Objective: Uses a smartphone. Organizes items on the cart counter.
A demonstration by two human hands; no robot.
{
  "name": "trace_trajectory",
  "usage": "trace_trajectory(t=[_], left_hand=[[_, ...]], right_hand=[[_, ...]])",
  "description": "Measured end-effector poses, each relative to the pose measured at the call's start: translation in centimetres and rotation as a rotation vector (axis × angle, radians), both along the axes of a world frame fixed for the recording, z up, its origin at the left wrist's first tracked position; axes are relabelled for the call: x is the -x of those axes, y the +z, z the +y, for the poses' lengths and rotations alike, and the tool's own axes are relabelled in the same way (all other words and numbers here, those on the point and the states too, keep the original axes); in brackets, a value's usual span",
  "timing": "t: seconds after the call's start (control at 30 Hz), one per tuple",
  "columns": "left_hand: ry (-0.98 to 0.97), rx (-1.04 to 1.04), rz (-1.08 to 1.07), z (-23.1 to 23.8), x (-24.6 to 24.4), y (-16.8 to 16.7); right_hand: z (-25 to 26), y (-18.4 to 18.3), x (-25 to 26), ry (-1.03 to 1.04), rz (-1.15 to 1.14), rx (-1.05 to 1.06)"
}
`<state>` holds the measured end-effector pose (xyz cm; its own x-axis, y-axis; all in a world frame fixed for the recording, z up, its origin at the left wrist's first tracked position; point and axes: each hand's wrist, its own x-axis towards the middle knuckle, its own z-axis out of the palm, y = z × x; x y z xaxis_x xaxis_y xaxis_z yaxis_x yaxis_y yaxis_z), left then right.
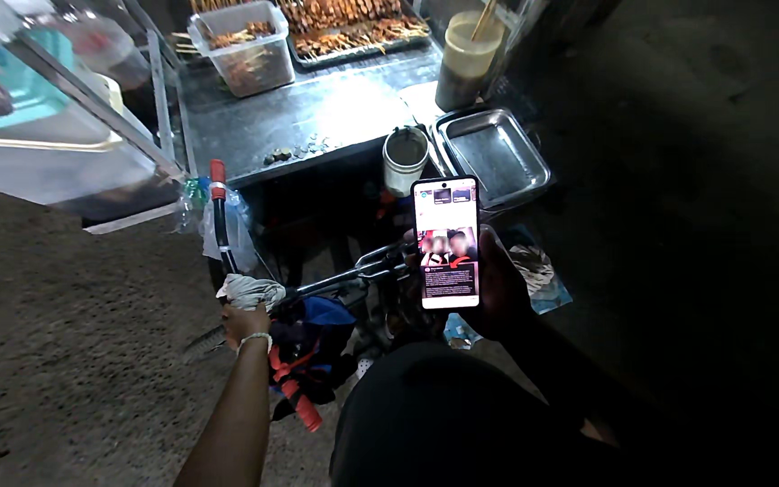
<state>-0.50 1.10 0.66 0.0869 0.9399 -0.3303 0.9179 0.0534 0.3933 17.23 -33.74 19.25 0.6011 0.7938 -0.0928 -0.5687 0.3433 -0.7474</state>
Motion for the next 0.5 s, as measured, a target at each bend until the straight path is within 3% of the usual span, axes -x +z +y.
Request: trace_trajectory(t=[0.5], left_hand=[[-0.002,0.013,0.044,0.01,-0.09,0.32]], right_hand=[[0.18,-0.33,0.05,0.007,-0.018,0.000]])
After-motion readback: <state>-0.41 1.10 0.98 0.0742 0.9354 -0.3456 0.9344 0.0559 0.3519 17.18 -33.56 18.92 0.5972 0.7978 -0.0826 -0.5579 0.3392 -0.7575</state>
